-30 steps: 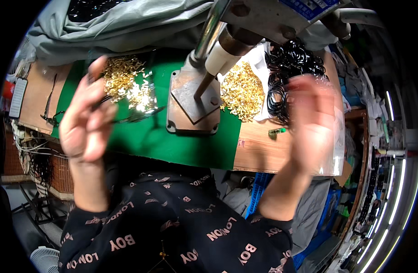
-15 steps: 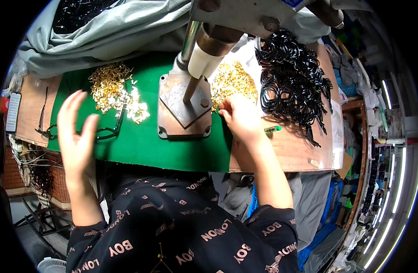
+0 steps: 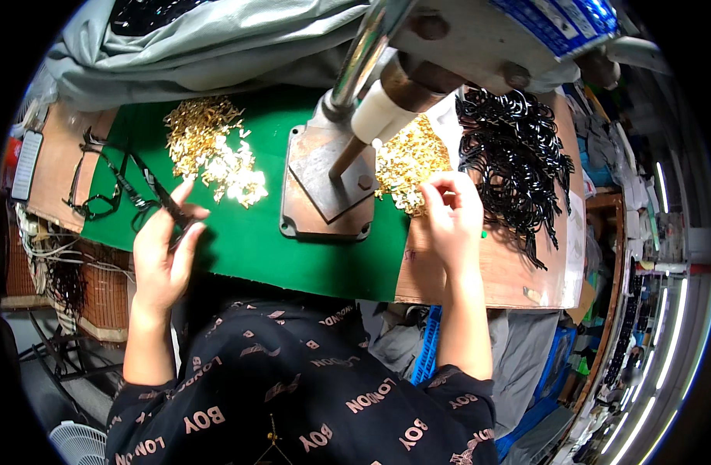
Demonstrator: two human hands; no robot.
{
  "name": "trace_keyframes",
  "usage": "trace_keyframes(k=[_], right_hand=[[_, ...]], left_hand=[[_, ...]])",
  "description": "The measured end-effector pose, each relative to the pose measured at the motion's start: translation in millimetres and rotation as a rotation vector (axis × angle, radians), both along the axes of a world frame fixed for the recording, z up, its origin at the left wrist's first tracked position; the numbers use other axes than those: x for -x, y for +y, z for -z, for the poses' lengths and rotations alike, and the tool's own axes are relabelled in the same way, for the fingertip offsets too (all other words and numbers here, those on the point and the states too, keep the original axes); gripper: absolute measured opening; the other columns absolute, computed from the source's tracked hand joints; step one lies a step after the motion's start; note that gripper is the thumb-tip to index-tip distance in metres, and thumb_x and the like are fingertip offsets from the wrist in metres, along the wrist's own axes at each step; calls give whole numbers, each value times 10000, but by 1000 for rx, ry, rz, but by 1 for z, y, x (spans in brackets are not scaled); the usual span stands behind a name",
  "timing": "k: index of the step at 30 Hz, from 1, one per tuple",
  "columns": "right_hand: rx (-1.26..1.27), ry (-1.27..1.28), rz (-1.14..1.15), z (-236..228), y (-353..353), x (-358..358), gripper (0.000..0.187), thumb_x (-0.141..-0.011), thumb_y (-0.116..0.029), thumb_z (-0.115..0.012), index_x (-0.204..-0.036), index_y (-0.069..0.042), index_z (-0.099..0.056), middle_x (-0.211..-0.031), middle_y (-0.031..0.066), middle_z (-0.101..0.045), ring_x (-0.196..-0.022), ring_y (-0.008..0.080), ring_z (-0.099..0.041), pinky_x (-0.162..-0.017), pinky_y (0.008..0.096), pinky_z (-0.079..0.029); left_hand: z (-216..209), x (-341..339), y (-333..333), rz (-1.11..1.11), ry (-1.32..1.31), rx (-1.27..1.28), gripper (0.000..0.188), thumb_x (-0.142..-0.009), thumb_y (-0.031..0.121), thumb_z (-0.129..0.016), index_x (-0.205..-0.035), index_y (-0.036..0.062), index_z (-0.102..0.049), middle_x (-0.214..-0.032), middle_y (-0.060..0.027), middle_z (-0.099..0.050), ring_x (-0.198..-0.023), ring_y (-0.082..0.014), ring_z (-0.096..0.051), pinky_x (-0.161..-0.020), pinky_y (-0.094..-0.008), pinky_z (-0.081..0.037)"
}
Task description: The person repeatedly picks up black eyeglass frames and small gold-colored metal components from a green mat, then uses a vertical press tool to attach the components to the frames. Finished frames are placed into a gray cloth bag. The process is repeated for multiple frames.
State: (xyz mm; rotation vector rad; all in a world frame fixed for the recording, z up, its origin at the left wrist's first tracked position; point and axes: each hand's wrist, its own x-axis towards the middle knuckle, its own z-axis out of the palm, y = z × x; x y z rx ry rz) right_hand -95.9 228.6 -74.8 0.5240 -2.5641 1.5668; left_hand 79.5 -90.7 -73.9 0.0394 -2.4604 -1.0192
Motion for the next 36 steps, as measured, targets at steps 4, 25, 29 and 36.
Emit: trace_keyframes(k=[4,25,29,36], right_hand=[[460,-333,-311,-21,-40,-38,36,-876,-32,-554,-853,-27,-527,-811,27,-516,-724,93,-466,-675,209,-389],[456,-290,-424,-53,-85,-92,261,-767,-53,-715,-874,-45,-477,-837,17,-534,-762,85,-516,-693,207,-431],[475,-291,-461,-53,-86,-87,252,-777,-86,-713,-864,-47,-479,-822,14,-541,-750,82,-512,-680,200,-420],[310,-246,-534,-65,-93,-80,278,-865,-265,-630,-796,-15,-531,-794,25,-570,-738,83,-515,-670,215,-399]], left_hand=[[-9,22,31,377,57,-234,789,-785,-38,-624,-1433,17,-179,-951,-125,-642,-694,-209,-634,-639,-278,-505],[-34,31,62,657,77,-499,734,-789,9,-641,-1398,-35,-235,-736,-115,-598,-604,-160,-576,-580,-253,-449],[-40,33,61,686,49,-484,701,-801,0,-608,-1395,-41,-239,-769,-125,-608,-624,-177,-594,-603,-259,-464],[-45,33,60,755,-104,-561,742,-826,-17,-572,-1422,-34,-130,-1045,-173,-624,-917,-226,-639,-829,-298,-478]])
